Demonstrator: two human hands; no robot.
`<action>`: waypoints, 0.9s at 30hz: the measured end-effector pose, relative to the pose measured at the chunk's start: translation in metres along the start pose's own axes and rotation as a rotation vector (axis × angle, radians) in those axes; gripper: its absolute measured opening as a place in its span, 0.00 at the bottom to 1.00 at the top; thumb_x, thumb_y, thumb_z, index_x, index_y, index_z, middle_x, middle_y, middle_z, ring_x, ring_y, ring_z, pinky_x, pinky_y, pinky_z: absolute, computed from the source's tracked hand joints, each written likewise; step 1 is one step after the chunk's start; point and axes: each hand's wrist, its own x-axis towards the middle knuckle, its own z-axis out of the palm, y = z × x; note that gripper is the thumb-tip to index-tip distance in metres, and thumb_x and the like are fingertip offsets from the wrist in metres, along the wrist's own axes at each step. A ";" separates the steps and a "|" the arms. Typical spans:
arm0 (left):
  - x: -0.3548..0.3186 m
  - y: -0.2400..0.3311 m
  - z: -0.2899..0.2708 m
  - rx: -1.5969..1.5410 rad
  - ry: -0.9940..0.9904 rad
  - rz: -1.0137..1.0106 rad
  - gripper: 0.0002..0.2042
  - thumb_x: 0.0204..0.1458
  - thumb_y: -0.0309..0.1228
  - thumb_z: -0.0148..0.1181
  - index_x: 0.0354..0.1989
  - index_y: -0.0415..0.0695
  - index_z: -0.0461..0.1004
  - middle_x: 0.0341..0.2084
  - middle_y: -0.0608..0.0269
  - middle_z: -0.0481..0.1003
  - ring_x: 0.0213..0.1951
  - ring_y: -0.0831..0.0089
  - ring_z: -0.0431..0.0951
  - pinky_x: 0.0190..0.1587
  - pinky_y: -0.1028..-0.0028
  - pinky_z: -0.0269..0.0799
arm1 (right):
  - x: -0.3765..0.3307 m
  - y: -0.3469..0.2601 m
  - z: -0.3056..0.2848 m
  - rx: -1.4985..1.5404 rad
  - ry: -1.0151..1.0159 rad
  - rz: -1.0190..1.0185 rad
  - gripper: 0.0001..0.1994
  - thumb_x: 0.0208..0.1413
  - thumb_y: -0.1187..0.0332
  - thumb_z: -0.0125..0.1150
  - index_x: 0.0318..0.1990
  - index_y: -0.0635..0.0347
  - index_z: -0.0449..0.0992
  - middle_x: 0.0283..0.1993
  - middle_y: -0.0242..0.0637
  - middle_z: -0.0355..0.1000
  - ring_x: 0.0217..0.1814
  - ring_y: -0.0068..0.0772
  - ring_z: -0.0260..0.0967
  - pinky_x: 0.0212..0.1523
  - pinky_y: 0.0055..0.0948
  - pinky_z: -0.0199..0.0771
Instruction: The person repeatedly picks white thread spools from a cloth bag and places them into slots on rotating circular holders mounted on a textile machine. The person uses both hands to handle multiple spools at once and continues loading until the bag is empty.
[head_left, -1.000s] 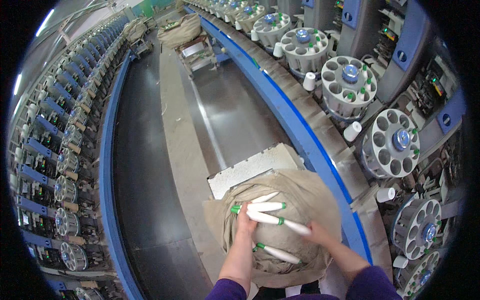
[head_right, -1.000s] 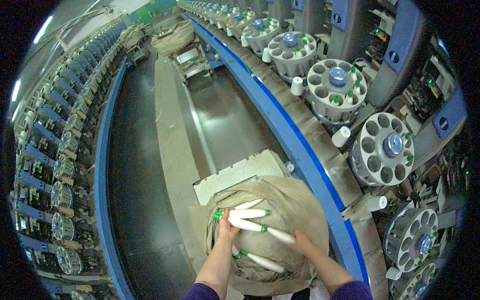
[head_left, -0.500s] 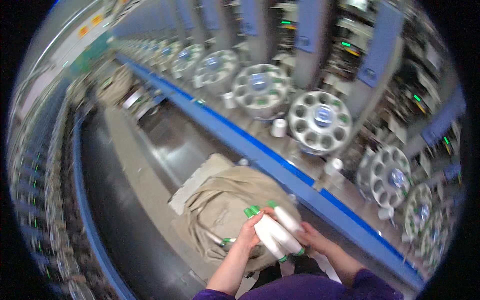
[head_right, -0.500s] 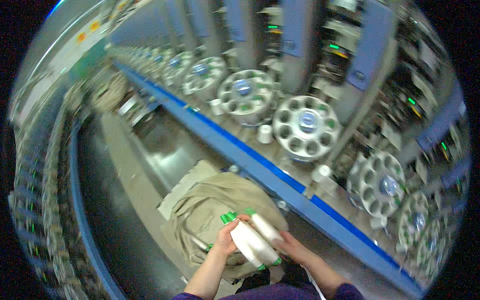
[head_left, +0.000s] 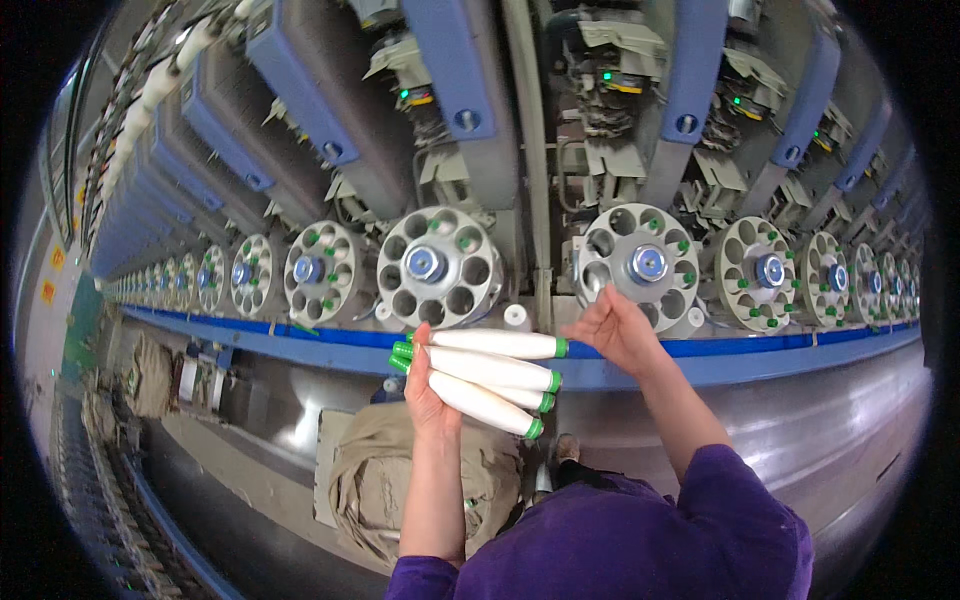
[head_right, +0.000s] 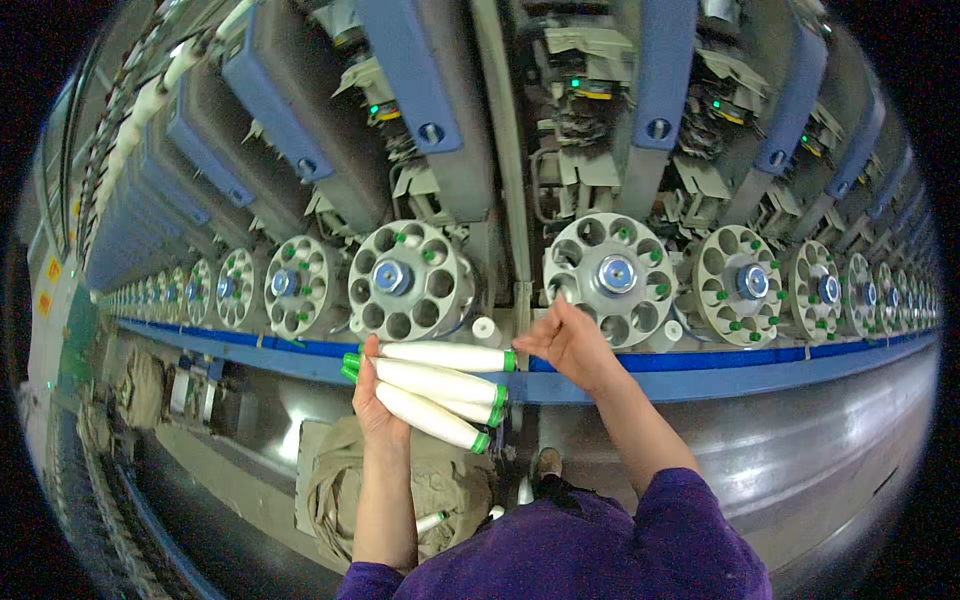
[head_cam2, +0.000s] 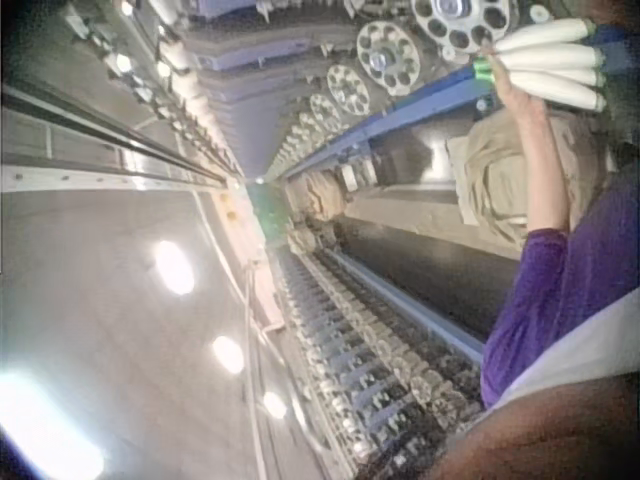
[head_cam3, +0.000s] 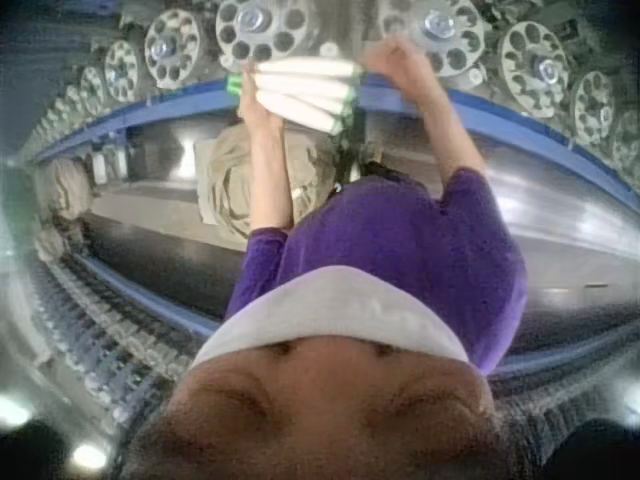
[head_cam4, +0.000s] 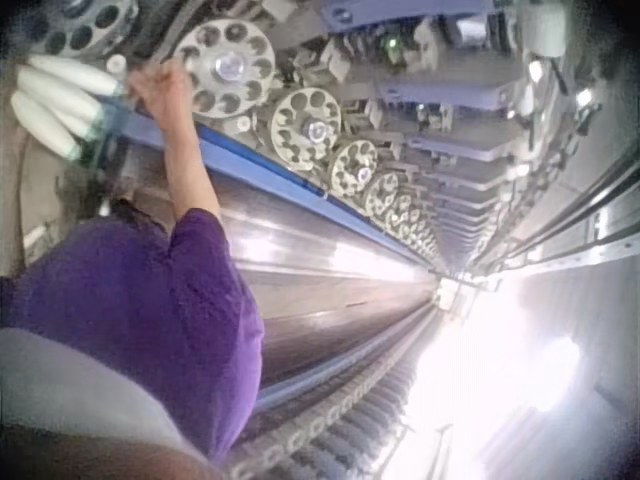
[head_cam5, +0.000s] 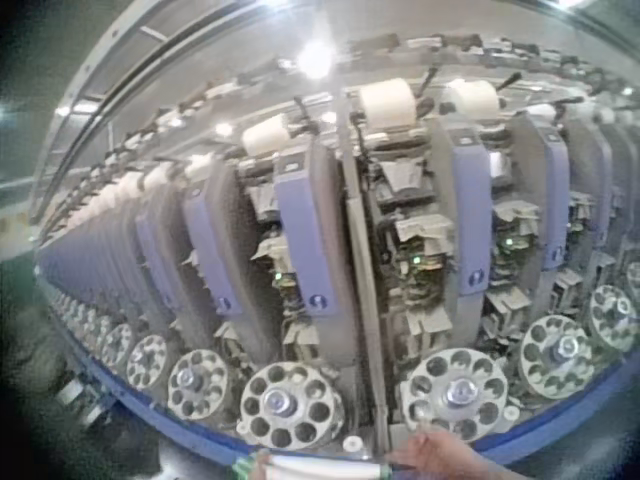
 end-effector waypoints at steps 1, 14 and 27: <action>0.006 -0.005 0.011 0.031 0.040 -0.012 0.19 0.56 0.39 0.51 0.54 0.47 0.65 0.48 0.58 0.68 0.51 0.62 0.68 0.55 0.60 0.63 | 0.005 -0.012 -0.004 0.178 -0.035 0.013 0.17 0.63 0.54 0.39 0.24 0.50 0.59 0.22 0.23 0.59 0.20 0.20 0.53 0.47 0.37 0.71; 0.033 -0.033 0.085 0.268 -0.062 0.048 0.21 0.55 0.33 0.54 0.56 0.38 0.62 0.45 0.54 0.69 0.47 0.65 0.70 0.51 0.65 0.67 | 0.002 0.024 -0.011 -0.450 0.132 -0.192 0.06 0.54 0.72 0.57 0.38 0.63 0.74 0.45 0.35 0.70 0.45 0.23 0.66 0.48 0.26 0.65; 0.043 -0.059 0.050 0.241 0.107 -0.174 0.21 0.56 0.38 0.53 0.55 0.40 0.63 0.47 0.58 0.67 0.49 0.67 0.68 0.53 0.64 0.65 | -0.023 0.027 -0.032 -0.875 0.341 -0.350 0.06 0.58 0.66 0.50 0.33 0.58 0.66 0.31 0.34 0.65 0.26 0.28 0.59 0.28 0.25 0.60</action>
